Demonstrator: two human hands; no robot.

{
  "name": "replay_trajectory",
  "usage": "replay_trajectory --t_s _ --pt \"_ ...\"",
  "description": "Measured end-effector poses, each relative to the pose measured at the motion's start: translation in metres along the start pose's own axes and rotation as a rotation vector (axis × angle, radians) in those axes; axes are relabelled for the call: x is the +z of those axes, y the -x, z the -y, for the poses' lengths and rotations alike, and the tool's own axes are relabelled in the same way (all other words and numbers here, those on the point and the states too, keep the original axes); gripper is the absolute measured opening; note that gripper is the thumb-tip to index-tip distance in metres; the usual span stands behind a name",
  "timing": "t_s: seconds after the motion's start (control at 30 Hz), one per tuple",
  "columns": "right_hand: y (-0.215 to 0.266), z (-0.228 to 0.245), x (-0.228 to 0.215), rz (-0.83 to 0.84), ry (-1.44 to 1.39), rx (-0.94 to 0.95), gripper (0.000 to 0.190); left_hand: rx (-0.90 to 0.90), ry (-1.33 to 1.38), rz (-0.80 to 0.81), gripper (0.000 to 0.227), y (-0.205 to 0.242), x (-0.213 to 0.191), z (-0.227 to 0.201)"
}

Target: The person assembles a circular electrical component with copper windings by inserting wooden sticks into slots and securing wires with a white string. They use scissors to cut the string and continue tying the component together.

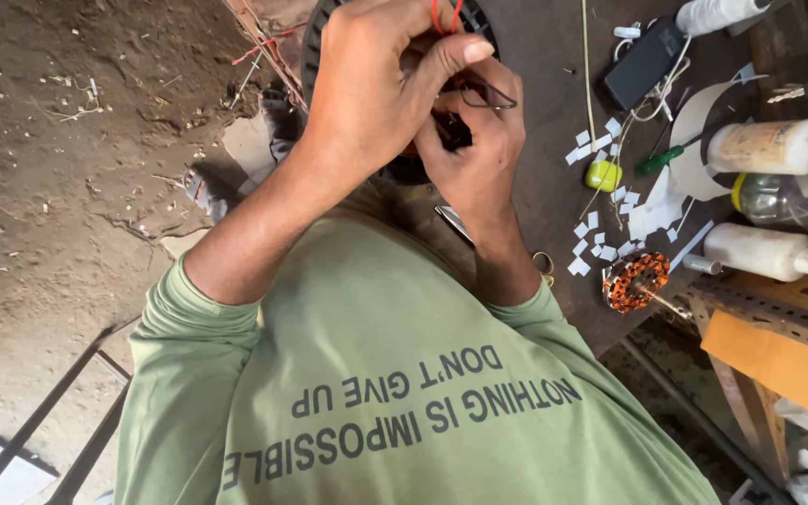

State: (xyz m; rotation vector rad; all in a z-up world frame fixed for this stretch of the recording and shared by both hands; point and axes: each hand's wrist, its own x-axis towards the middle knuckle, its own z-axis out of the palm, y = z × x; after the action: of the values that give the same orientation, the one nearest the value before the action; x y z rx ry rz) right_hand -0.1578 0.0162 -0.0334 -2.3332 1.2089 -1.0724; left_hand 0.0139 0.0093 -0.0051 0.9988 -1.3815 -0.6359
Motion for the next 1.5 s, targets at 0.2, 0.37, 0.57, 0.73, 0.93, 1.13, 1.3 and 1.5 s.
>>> replay_trajectory --t_s 0.2,0.37,0.57,0.73,0.93,1.13,1.3,1.5 --pt "-0.010 -0.009 0.010 -0.030 -0.015 -0.003 0.014 0.022 -0.150 -0.036 0.025 -0.006 0.003 -0.003" --pt "-0.005 -0.005 -0.006 0.091 -0.013 0.003 0.018 -0.006 -0.099 -0.007 0.026 -0.005 0.003 -0.004" --pt "-0.010 -0.007 0.013 -0.002 0.039 -0.010 0.012 0.006 -0.114 -0.033 0.021 -0.005 0.001 -0.009" --pt "-0.009 -0.024 0.010 0.074 -0.049 0.032 0.033 0.054 -0.160 0.004 0.020 -0.012 -0.002 -0.008" --pt "0.006 -0.032 0.006 0.060 -0.097 -0.014 0.076 0.407 -0.610 -0.046 0.028 -0.023 -0.007 -0.022" --pt "0.007 -0.036 0.010 0.090 -0.019 -0.019 0.080 0.487 -0.665 -0.003 0.022 -0.030 -0.018 -0.044" --pt "0.011 -0.039 0.012 0.017 -0.057 -0.071 0.078 0.368 -0.553 -0.078 0.022 -0.035 -0.026 -0.046" --pt "0.013 -0.041 0.017 -0.050 -0.164 -0.105 0.072 -0.039 -0.274 -0.226 0.017 0.012 -0.092 -0.020"
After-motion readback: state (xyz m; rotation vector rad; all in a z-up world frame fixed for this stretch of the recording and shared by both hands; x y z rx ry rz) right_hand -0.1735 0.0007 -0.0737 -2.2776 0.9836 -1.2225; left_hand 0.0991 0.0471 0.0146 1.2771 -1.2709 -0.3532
